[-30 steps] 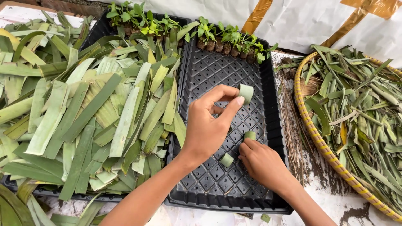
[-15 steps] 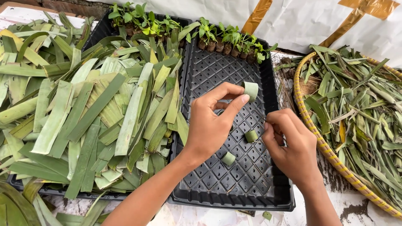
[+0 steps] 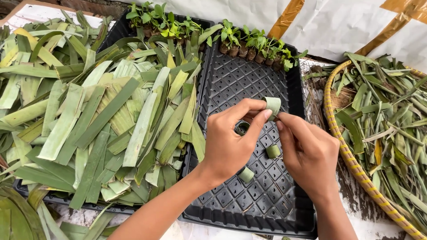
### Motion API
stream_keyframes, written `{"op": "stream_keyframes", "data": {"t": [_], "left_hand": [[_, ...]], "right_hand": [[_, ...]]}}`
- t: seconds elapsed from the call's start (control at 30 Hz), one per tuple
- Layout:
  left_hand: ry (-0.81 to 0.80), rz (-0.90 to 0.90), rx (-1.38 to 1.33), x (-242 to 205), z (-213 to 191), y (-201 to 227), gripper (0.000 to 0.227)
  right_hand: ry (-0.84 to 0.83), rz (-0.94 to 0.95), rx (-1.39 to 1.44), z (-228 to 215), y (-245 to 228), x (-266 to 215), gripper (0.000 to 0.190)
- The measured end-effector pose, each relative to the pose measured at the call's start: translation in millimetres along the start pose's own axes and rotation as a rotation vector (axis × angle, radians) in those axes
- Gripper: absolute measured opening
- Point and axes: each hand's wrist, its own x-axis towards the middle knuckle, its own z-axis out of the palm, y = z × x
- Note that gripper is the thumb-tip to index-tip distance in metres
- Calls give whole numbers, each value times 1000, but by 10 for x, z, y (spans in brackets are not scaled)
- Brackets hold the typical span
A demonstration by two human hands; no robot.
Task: The person makes small seedling pots by rolling long green leaves into cylinders and securing them with thin sticks.
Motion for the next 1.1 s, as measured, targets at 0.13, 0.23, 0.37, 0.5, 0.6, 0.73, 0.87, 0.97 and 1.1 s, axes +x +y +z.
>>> {"op": "stream_keyframes", "data": {"t": [0.13, 0.23, 0.37, 0.5, 0.6, 0.73, 0.87, 0.97, 1.1], "left_hand": [[11, 70, 46, -54, 39, -19, 9], [38, 182, 108, -86, 75, -31, 9], [67, 265, 172, -128, 104, -15, 8], [79, 294, 197, -128, 103, -1, 7], [86, 312, 202, -144, 121, 6, 5], [80, 391, 222, -164, 130, 17, 5], [60, 437, 273, -191, 146, 12, 8], [46, 462, 284, -182, 155, 15, 11], [6, 357, 255, -144, 122, 31, 10]], "right_hand": [[-21, 18, 77, -60, -92, 36, 7], [-26, 63, 51, -93, -134, 9, 8], [-22, 129, 11, -134, -204, -34, 9], [-5, 72, -20, -153, -231, -27, 11], [10, 65, -91, -143, -260, -50, 12], [-4, 75, -187, -122, -315, -82, 12], [-43, 203, -78, -75, -337, -123, 13], [-54, 196, -67, -59, -304, -122, 20], [-101, 148, 32, -154, -219, -15, 12]]}}
